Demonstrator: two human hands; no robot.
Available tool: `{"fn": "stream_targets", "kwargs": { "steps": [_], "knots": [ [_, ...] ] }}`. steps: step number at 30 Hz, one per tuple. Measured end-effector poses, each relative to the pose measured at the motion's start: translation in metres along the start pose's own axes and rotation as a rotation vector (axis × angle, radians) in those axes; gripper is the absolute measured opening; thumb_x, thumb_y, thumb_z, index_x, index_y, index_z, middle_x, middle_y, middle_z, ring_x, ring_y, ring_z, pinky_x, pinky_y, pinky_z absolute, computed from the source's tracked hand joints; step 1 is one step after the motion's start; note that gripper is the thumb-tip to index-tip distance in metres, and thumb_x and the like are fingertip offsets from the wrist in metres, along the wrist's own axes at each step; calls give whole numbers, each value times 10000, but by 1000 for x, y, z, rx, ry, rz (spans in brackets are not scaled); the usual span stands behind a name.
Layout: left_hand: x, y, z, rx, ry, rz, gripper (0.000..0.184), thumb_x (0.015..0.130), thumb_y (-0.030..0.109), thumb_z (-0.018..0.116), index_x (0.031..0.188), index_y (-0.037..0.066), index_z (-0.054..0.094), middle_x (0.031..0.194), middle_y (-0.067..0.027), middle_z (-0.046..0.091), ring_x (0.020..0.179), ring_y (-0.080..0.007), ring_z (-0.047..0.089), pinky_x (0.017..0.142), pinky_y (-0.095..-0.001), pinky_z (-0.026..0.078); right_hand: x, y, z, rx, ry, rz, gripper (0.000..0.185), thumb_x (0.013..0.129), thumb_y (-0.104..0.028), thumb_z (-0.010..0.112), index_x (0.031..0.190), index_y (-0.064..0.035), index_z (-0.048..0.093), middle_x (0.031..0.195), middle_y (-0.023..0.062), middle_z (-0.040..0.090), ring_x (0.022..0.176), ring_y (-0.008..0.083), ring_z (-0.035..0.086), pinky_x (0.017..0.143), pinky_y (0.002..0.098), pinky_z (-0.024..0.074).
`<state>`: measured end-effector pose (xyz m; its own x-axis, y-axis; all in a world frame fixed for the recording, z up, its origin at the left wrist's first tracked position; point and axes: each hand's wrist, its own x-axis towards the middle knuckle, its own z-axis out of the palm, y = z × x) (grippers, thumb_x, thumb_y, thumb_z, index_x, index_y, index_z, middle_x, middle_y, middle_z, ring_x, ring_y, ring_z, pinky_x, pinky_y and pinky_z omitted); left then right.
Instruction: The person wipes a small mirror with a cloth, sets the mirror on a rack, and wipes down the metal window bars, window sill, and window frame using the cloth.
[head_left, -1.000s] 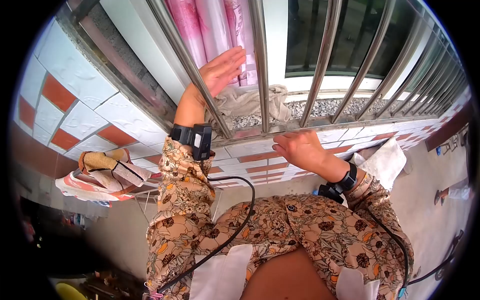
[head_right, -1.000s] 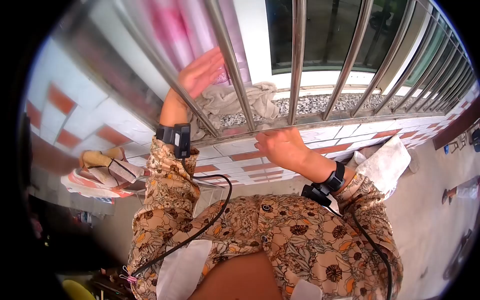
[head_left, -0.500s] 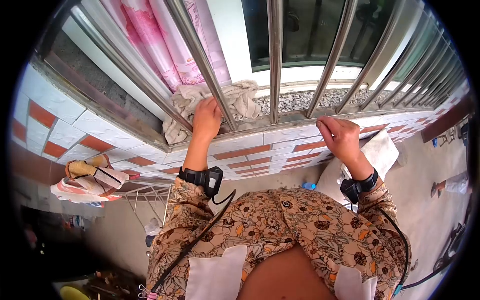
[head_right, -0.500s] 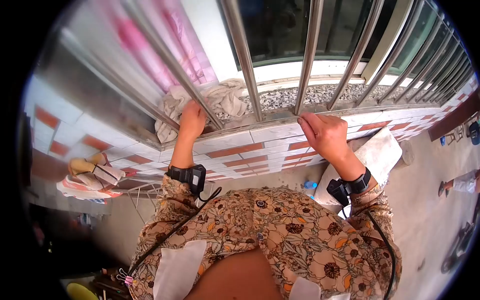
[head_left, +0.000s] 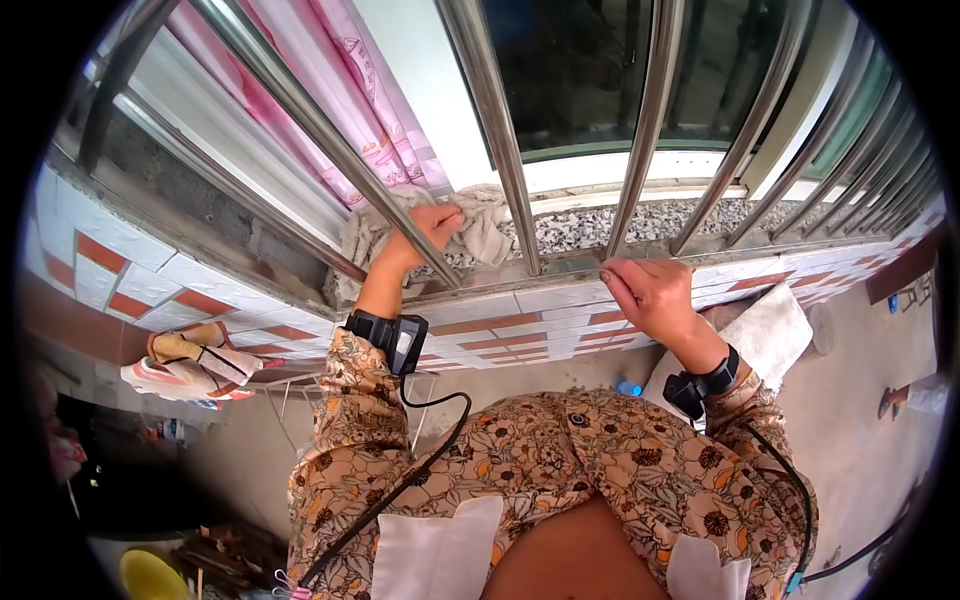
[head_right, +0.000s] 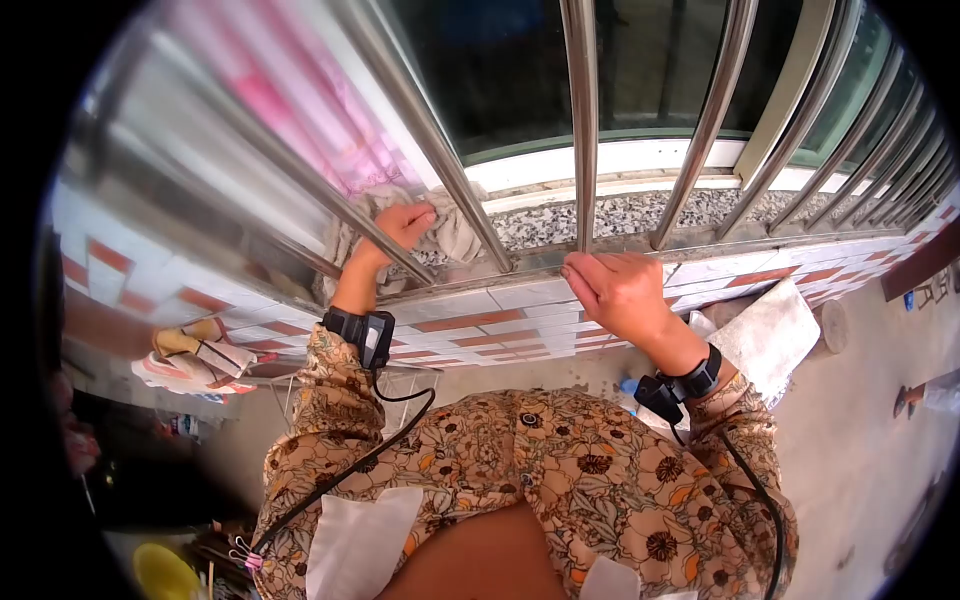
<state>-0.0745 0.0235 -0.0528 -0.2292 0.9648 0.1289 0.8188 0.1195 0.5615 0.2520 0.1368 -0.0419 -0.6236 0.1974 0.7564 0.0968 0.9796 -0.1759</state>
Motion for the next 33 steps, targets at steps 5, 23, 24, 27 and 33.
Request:
{"fn": "stream_targets", "kwargs": {
  "steps": [5,23,24,27,33],
  "knots": [
    [-1,4,7,11,104,64,204,872,230,533,866,39,605,667,-182,556,615,-335,543,608,-385,435,0,-7,20,1,-62,19,54,750,-119,671,772,-104,624,582,27,581,480,193,560,441,296,425],
    [-95,62,11,-209,805,237,226,894,116,533,1059,-38,544,945,-121,591,875,-180,567,810,-261,431,13,-7,-42,-135,72,14,66,742,-86,680,791,-75,637,581,44,587,453,192,540,428,295,402],
    [-95,74,20,-76,699,494,298,903,132,526,1137,-51,508,1043,-165,576,974,-216,561,872,-283,420,5,1,-45,-160,80,38,70,742,-87,680,797,-74,638,580,44,584,458,194,541,433,294,404],
    [-42,109,35,-288,787,235,481,930,250,478,1289,-46,357,1276,-218,397,1188,-280,404,994,-354,318,-3,21,-71,-254,188,30,135,727,-45,683,855,-53,639,610,54,581,515,208,556,473,297,427],
    [50,56,12,-1130,805,-145,705,923,439,459,1388,-43,238,1468,-143,237,1359,-240,197,1096,-398,151,5,95,-86,-289,507,145,325,771,-122,682,1068,-44,576,1026,108,574,876,255,541,769,355,432]
  ]
}}
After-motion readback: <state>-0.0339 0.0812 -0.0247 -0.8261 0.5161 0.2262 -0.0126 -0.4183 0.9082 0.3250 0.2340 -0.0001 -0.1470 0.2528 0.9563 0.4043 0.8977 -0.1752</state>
